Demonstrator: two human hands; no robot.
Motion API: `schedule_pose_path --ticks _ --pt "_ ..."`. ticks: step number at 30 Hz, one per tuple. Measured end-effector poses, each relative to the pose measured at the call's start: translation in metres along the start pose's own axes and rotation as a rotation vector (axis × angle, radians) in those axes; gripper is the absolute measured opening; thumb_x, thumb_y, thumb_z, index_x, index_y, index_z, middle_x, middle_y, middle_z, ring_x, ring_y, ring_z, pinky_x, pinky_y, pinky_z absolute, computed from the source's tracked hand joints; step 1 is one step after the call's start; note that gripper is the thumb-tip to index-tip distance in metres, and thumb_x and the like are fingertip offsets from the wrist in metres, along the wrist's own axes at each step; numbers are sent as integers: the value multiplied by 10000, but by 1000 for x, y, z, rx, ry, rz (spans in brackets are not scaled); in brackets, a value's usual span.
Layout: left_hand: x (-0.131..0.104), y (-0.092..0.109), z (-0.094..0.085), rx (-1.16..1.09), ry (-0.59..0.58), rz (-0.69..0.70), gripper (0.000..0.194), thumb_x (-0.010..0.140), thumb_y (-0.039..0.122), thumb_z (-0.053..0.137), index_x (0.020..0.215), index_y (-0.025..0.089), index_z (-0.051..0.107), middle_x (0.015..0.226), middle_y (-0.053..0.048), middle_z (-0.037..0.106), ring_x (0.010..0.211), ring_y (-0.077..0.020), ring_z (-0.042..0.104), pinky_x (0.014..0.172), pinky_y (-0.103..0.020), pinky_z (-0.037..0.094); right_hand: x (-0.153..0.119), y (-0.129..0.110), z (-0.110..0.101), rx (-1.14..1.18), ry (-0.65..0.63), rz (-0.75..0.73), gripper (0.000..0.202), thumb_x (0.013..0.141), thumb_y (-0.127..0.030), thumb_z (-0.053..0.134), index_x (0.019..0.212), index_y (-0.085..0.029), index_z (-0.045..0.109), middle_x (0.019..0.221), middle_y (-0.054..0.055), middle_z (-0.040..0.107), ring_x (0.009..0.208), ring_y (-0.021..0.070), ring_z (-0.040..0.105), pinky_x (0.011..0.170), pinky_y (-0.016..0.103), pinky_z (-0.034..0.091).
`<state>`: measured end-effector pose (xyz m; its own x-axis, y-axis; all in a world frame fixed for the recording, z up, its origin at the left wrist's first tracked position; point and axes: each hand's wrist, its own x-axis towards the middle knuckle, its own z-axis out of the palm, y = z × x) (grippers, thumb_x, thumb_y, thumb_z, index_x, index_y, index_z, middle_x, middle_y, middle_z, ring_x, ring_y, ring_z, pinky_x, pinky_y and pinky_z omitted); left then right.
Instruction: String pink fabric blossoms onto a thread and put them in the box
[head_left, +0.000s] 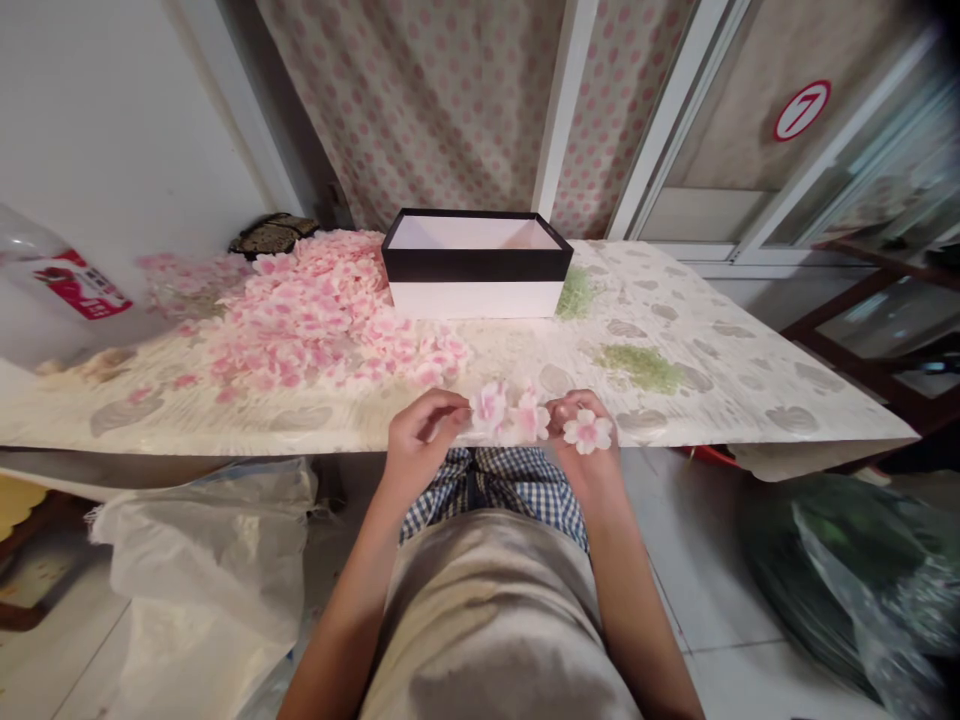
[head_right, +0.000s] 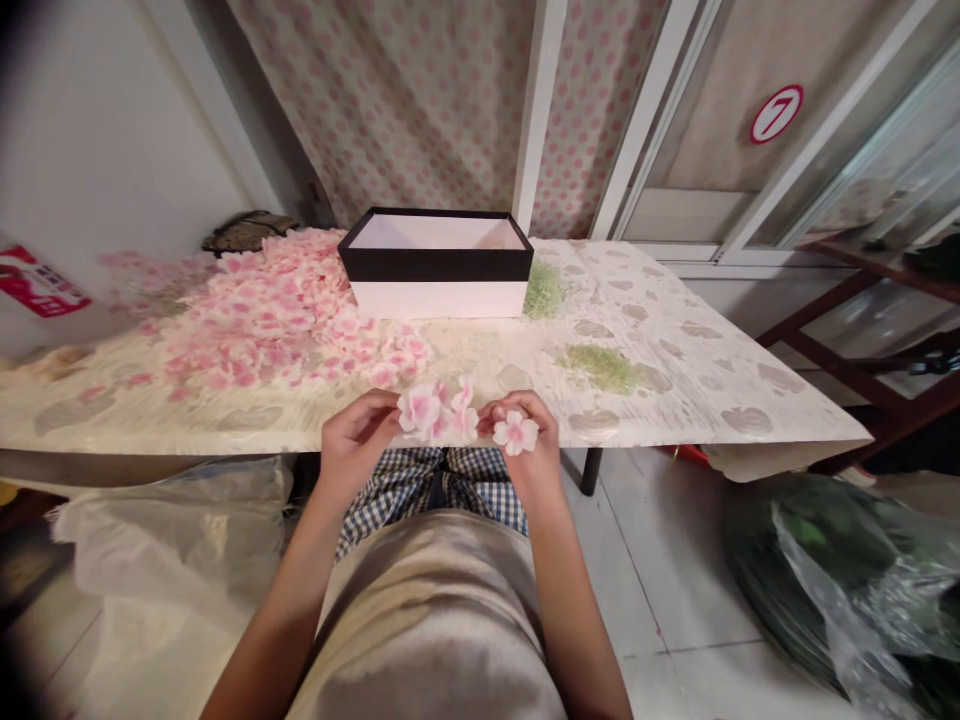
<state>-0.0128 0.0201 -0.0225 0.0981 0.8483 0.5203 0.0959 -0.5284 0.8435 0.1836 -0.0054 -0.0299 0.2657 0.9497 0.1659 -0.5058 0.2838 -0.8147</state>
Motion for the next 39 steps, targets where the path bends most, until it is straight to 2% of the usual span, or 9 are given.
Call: schedule_pose_path --ticks 5,9,11,15,20,24,39 --pt "4 12 -16 64 -30 61 78 807 175 651 874 183 692 842 -29 678 802 -146 641 757 -243 509 -5 -18 -8 -188 46 -152 115 691 -189 762 770 -234 691 697 -17 691 629 142 633 611 284 514" --pt "3 13 -13 76 -53 91 78 811 178 654 882 180 687 835 -30 675 793 -144 636 756 -250 514 -12 -27 -6 -461 0 -245 53 764 -189 719 801 -224 705 695 -12 701 610 142 659 615 298 538" --pt "2 12 -8 70 -64 99 68 821 186 646 878 175 681 830 -38 676 788 -146 638 750 -257 524 -15 -29 -4 -506 -23 -265 51 776 -182 712 809 -221 705 724 -8 710 638 144 675 631 294 549" --pt "1 11 -2 42 -53 104 56 836 203 636 859 166 671 818 -48 677 774 -148 646 719 -256 538 -17 -27 -2 -477 -95 -306 65 794 -156 694 822 -212 708 771 4 727 666 146 691 650 292 567" --pt "2 11 -4 4 0 100 50 834 197 647 868 168 668 833 -46 676 784 -144 652 717 -246 546 -13 -23 -5 -276 -147 -339 156 809 -92 669 843 -242 693 774 -24 746 678 128 698 644 262 578" --pt "2 9 -4 -23 6 105 50 833 168 648 875 179 673 829 -31 680 785 -129 654 725 -224 544 -12 -21 -6 -203 -171 -338 175 818 -81 661 858 -249 689 794 -28 752 692 120 701 648 249 581" --pt "-1 6 3 -54 -64 142 84 840 133 631 888 177 684 833 -46 679 786 -135 653 703 -230 535 -15 -14 1 -400 -123 -359 113 804 -109 677 831 -219 667 802 1 739 708 137 703 666 270 585"
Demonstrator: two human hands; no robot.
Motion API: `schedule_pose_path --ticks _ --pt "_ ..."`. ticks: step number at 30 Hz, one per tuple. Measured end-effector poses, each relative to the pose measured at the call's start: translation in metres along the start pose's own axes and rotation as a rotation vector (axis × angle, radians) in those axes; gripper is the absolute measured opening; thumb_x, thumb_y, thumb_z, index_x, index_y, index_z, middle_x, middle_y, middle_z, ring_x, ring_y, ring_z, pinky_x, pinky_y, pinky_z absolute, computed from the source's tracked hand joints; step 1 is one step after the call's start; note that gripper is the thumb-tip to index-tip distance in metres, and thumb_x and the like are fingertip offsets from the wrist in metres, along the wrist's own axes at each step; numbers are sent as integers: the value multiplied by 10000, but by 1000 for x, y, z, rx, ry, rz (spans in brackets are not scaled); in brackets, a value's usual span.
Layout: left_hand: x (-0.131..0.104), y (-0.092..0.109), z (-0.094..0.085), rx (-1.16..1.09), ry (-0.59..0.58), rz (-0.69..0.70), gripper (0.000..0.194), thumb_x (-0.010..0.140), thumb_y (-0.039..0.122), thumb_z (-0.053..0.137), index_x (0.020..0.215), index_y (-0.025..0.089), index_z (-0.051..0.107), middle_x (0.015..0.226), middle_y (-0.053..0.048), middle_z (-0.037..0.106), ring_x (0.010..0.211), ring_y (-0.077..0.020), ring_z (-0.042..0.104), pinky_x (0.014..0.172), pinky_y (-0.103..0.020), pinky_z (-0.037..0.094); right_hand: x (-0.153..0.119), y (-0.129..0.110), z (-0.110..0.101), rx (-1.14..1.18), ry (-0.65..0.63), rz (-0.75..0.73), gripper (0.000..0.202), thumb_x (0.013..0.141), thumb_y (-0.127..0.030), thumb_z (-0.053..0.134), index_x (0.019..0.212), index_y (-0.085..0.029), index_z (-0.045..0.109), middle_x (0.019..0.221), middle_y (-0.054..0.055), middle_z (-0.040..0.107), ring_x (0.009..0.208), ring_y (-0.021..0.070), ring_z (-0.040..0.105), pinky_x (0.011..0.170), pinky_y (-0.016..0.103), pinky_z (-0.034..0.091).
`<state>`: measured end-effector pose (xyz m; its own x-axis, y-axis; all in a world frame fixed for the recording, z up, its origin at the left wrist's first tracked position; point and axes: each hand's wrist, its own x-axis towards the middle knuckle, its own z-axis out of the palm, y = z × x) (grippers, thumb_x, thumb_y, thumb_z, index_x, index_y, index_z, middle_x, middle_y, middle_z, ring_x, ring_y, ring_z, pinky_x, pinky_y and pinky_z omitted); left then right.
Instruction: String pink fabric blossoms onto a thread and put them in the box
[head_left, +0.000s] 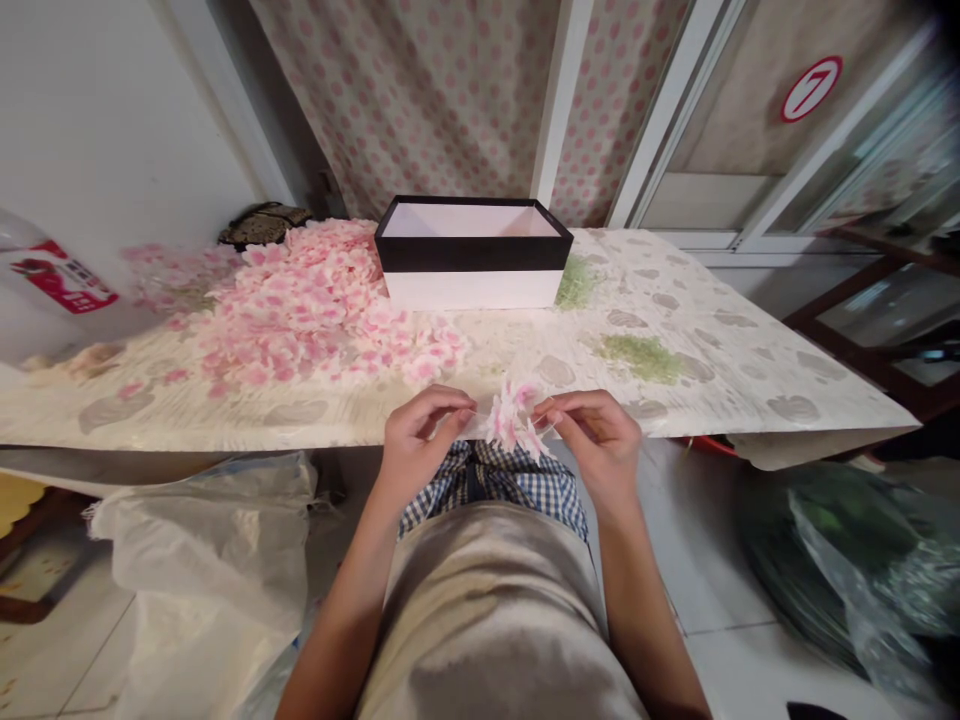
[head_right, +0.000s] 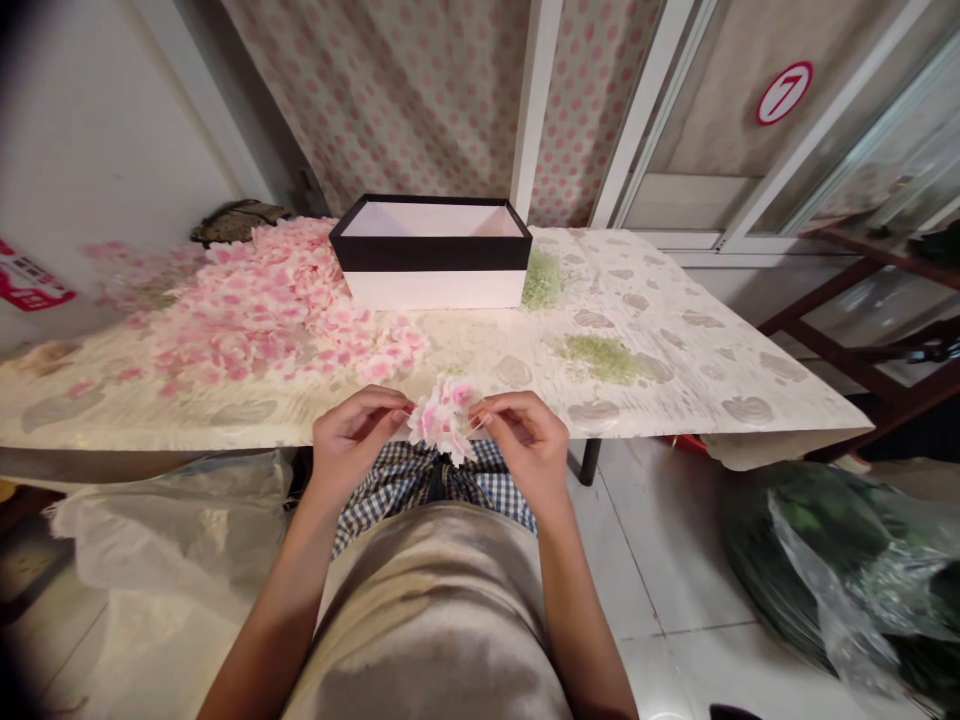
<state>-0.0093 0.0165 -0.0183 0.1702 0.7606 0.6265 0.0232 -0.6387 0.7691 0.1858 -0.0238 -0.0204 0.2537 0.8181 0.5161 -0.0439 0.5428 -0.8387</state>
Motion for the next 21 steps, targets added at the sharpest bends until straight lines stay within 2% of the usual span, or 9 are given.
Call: schedule_pose_path --ticks 6,14,21 --pt "-1 2 4 20 -39 38 95 846 122 625 887 183 685 839 -50 680 799 -141 648 711 -249 530 -3 4 4 -118 7 -3 109 815 -131 667 859 -229 682 813 9 712 725 147 685 677 285 563" --pt "-1 4 11 42 -103 93 121 848 115 631 909 200 690 855 -43 691 815 -138 647 733 -250 526 -6 2 19 -191 -116 -42 141 820 -98 612 823 -227 670 771 -1 693 697 133 664 656 253 542" --pt "-2 4 14 61 -135 120 109 847 141 639 910 205 700 868 -53 711 804 -153 661 733 -275 539 -5 3 21 -213 -147 -48 126 812 -106 623 812 -223 670 764 -6 696 678 122 657 637 235 540"
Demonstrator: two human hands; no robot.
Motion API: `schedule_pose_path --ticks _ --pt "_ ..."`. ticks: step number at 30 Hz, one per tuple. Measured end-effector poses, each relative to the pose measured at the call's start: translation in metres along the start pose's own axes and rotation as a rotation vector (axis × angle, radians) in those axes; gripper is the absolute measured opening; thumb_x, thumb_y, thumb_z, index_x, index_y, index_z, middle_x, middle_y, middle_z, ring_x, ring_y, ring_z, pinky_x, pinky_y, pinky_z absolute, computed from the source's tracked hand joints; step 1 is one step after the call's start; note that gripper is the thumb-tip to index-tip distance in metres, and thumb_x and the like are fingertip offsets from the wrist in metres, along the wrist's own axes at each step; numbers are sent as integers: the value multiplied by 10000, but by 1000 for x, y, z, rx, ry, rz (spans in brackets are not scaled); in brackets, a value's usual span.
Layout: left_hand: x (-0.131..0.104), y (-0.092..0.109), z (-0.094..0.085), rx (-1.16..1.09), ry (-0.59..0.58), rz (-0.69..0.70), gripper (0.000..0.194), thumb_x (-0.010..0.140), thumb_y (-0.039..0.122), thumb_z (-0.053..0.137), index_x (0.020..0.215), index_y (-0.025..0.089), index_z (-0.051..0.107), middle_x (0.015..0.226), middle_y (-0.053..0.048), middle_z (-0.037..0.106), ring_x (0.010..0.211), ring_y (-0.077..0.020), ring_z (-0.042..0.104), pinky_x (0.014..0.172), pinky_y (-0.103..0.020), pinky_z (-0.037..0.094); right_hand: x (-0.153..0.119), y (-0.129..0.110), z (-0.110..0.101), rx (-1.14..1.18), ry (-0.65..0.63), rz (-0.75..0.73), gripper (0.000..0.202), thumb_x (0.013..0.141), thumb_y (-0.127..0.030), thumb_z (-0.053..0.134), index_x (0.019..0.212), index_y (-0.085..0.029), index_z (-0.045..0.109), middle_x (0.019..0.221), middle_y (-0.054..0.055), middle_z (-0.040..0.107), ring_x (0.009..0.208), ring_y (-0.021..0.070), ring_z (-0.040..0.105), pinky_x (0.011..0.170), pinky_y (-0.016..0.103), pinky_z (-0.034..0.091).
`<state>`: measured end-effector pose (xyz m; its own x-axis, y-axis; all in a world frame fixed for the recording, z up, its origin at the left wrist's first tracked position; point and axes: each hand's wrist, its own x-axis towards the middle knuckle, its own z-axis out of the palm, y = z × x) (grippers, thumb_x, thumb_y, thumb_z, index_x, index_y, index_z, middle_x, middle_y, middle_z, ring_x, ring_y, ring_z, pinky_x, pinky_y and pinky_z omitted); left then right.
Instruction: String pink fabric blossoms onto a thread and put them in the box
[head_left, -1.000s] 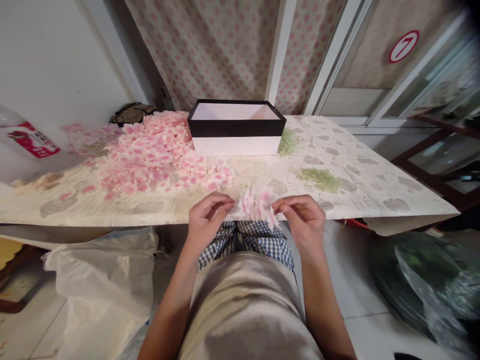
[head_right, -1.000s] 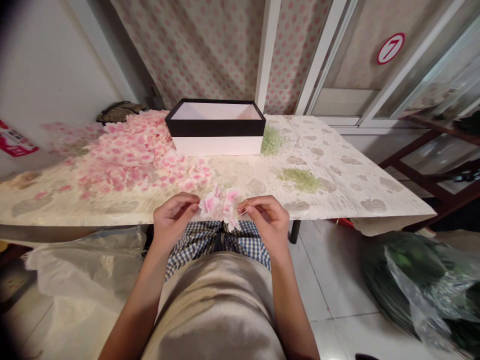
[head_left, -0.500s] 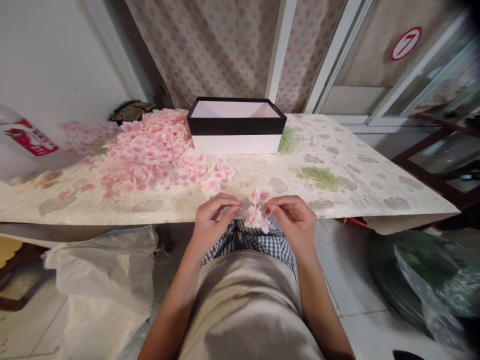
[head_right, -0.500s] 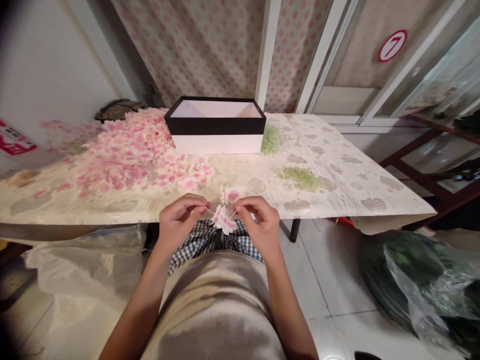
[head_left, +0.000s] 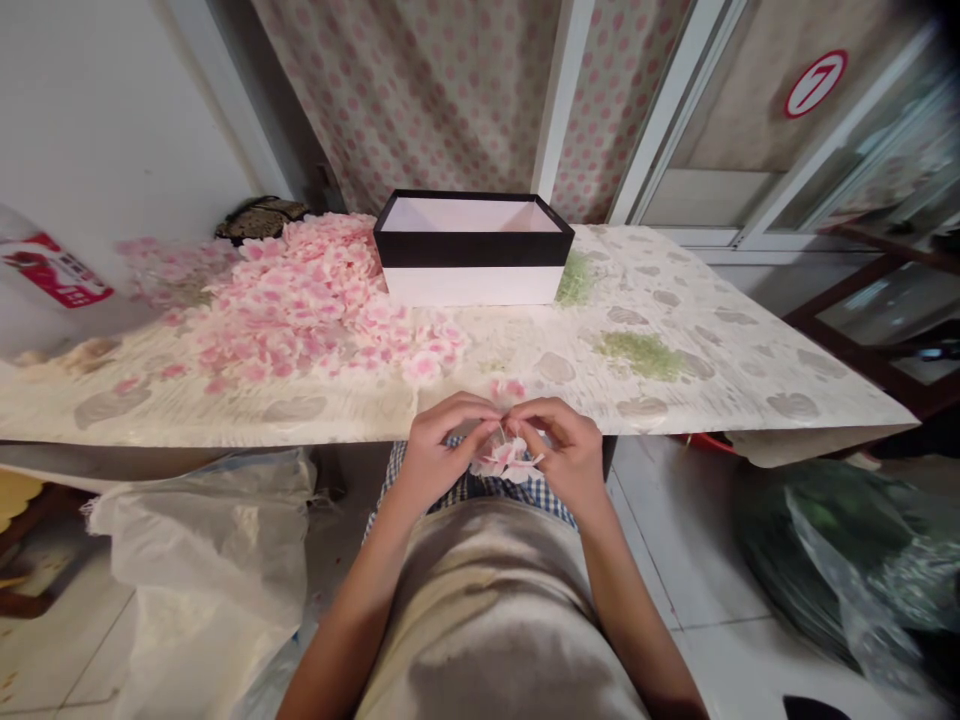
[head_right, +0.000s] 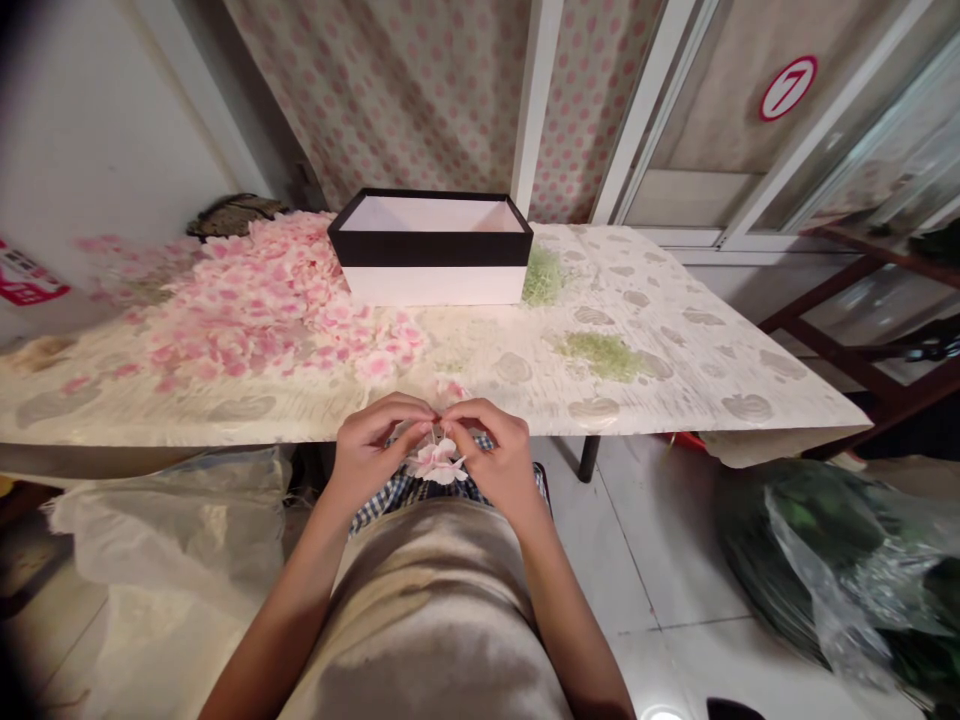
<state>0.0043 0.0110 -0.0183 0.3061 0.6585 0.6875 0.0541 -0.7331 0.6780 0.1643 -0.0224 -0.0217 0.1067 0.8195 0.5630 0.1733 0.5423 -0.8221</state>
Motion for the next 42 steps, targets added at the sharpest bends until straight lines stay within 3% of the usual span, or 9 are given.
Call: schedule_pose_path --ticks 11,20,27,34,42 --pt "2 3 -1 35 30 -7 99 822 174 677 881 230 733 848 -50 687 810 -161 645 730 -292 534 -1 1 2 -9 -10 28 58 803 -173 661 824 -227 664 763 -2 703 666 131 678 637 244 564" --pt "-2 2 2 -12 66 -92 72 801 162 698 854 206 719 819 -44 726 749 -146 672 697 -262 542 2 -1 -3 14 -68 5 68 783 -153 684 758 -215 686 746 4 723 684 140 687 648 255 567" --pt "-2 3 9 -75 172 -165 42 769 161 722 789 196 712 764 -33 709 719 -147 657 684 -265 523 1 0 2 42 -38 9 74 800 -148 660 787 -219 675 770 13 701 720 146 675 657 271 569" --pt "-1 9 29 -238 323 -277 93 781 203 704 706 177 655 732 -25 682 697 -139 654 638 -238 526 0 0 6 61 15 10 53 844 -177 599 821 -223 609 795 17 673 740 139 661 650 259 557" --pt "-1 12 35 -321 389 -382 96 729 175 737 688 178 650 716 -7 696 654 -123 651 600 -213 522 1 -1 6 11 11 4 77 843 -150 587 826 -223 606 747 -2 650 677 131 636 609 246 530"
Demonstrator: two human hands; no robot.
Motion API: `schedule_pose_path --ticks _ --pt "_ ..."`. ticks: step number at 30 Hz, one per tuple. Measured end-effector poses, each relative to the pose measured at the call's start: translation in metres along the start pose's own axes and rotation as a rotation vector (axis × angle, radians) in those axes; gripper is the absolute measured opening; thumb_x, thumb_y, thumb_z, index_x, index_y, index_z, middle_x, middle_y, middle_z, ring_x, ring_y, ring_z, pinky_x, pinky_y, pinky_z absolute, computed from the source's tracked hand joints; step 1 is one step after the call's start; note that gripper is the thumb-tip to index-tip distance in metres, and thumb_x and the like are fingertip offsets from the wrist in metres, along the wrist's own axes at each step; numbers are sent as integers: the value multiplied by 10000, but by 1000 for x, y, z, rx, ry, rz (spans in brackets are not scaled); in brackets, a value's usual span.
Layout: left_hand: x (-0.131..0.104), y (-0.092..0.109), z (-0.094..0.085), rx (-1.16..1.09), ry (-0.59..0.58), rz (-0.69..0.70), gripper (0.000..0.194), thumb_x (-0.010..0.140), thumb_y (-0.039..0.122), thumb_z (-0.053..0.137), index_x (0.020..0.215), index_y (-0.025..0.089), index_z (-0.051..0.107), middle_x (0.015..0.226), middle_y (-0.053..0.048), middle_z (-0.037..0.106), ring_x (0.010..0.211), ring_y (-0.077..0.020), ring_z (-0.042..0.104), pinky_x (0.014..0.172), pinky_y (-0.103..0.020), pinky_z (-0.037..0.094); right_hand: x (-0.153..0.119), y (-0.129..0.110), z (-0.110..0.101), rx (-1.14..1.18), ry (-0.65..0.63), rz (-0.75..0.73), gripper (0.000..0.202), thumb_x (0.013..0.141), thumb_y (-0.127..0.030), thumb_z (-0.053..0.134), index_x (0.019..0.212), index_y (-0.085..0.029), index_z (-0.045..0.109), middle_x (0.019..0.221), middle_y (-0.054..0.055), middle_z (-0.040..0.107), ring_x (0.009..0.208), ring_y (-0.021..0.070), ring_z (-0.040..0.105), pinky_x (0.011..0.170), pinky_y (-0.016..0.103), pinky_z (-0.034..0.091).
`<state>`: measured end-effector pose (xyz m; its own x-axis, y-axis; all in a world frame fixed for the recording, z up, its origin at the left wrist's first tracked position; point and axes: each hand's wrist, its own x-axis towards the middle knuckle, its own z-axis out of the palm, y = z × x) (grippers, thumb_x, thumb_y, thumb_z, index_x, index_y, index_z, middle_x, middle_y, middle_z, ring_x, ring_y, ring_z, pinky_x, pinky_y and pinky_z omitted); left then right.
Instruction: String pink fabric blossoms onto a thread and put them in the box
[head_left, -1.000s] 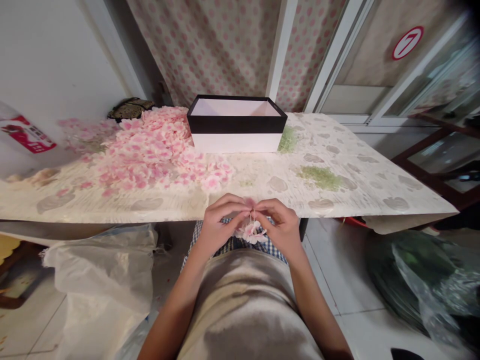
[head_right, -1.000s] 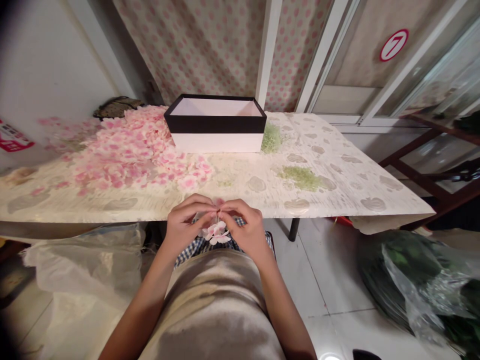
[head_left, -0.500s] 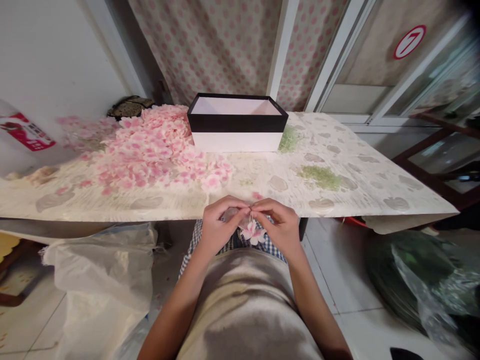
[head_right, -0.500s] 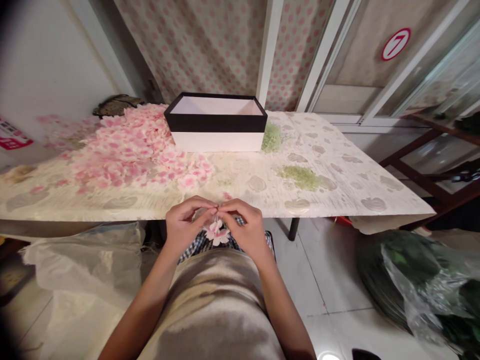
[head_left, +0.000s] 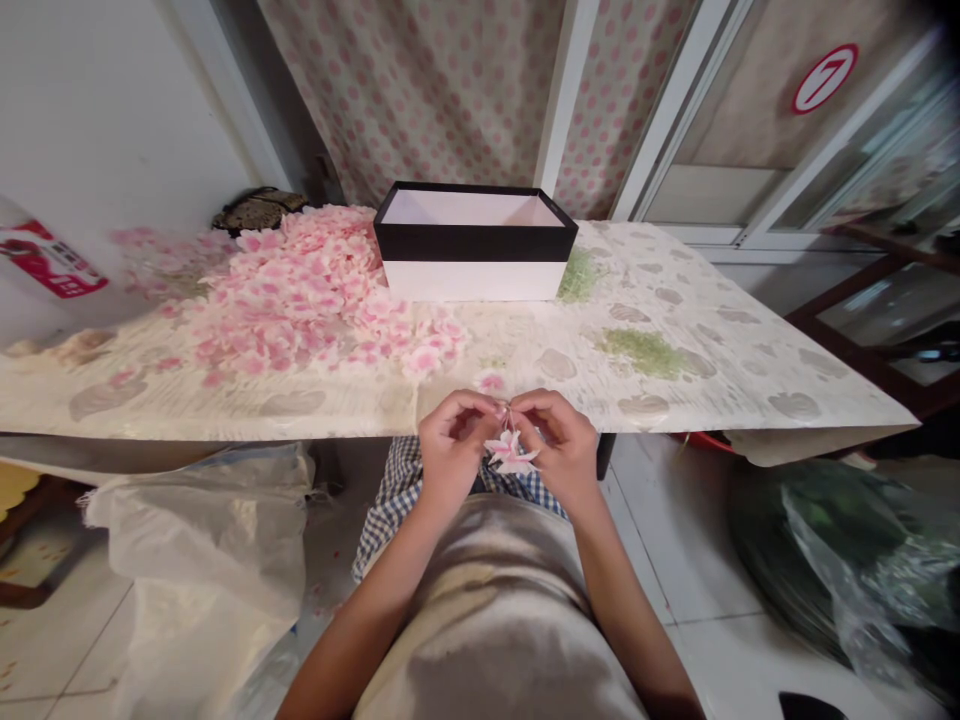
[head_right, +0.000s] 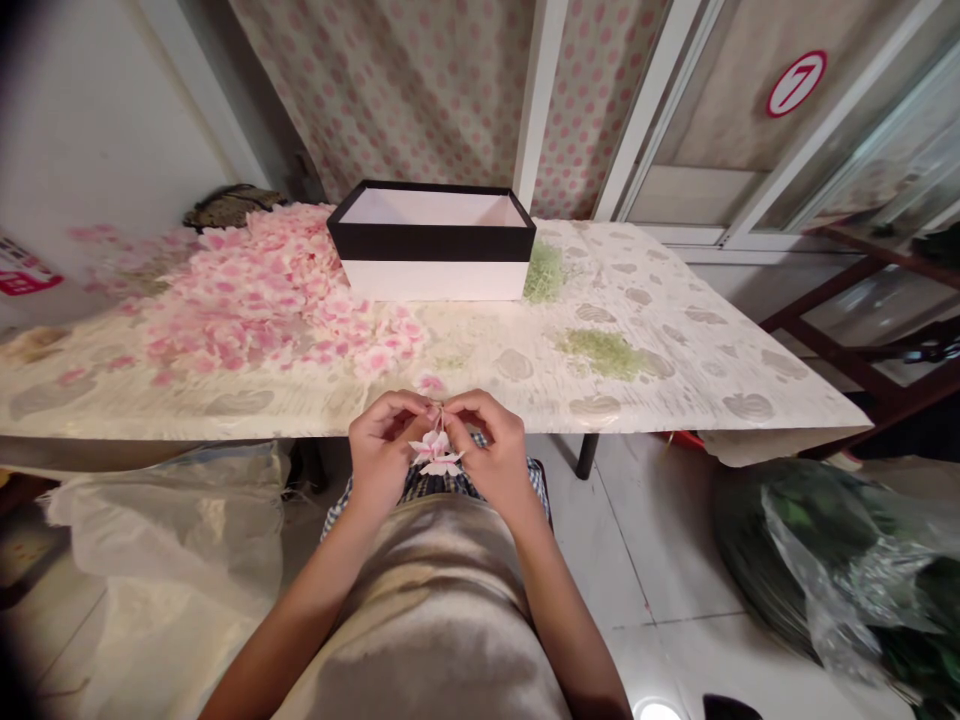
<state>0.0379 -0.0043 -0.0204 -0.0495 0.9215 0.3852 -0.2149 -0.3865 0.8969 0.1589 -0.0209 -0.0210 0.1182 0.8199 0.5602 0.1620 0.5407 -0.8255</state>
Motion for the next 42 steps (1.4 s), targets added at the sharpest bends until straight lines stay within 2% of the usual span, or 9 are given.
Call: schedule_pose_path --ticks 14,19,23,26,31,35,38,42 --pt "-4 -2 4 -23 18 -48 100 730 204 752 775 182 666 823 -36 749 818 -185 716 789 -319 582 -2 8 0 -169 95 -170 153 886 -145 523 913 -252 629 845 29 652 782 174 628 697 315 527" --pt "-7 1 8 -26 -8 -44 60 791 203 695 850 193 688 906 -41 754 883 -187 712 819 -307 571 -3 10 2 -179 157 -202 216 873 -115 522 974 -268 635 887 31 661 823 181 635 719 329 536" --pt "-13 1 10 43 -22 -7 106 864 231 611 929 206 690 957 -36 740 895 -186 697 786 -283 559 -3 11 2 -142 200 -205 302 820 -77 539 1014 -278 652 960 35 672 916 197 641 781 350 534" --pt "-17 1 10 105 -36 46 153 911 259 554 984 222 684 983 -24 730 899 -172 683 788 -263 541 -3 10 2 -136 211 -167 322 779 -72 558 1011 -272 657 968 25 680 922 196 646 793 336 527" --pt "-20 3 9 169 -89 204 242 974 259 447 1147 217 612 1124 -53 700 1060 -175 650 933 -284 504 0 8 3 -63 207 -94 227 752 -158 656 964 -239 644 918 22 673 889 195 647 808 338 525" --pt "-21 3 9 253 -108 309 280 986 256 408 1217 189 551 1156 -84 683 1105 -185 632 961 -308 491 1 10 4 42 187 55 186 734 -249 707 900 -212 634 888 35 675 870 205 646 816 359 529" --pt "-23 2 9 306 -127 351 300 986 250 398 1251 183 522 1187 -94 660 1099 -181 630 967 -316 483 0 13 4 118 200 153 148 772 -295 677 879 -209 622 833 32 673 802 197 646 767 353 535" --pt "-25 2 9 286 -125 347 300 988 246 388 1254 188 513 1143 -83 684 1058 -174 648 956 -314 482 -1 15 1 178 154 187 110 795 -306 654 851 -220 615 750 8 633 696 173 614 675 321 519"
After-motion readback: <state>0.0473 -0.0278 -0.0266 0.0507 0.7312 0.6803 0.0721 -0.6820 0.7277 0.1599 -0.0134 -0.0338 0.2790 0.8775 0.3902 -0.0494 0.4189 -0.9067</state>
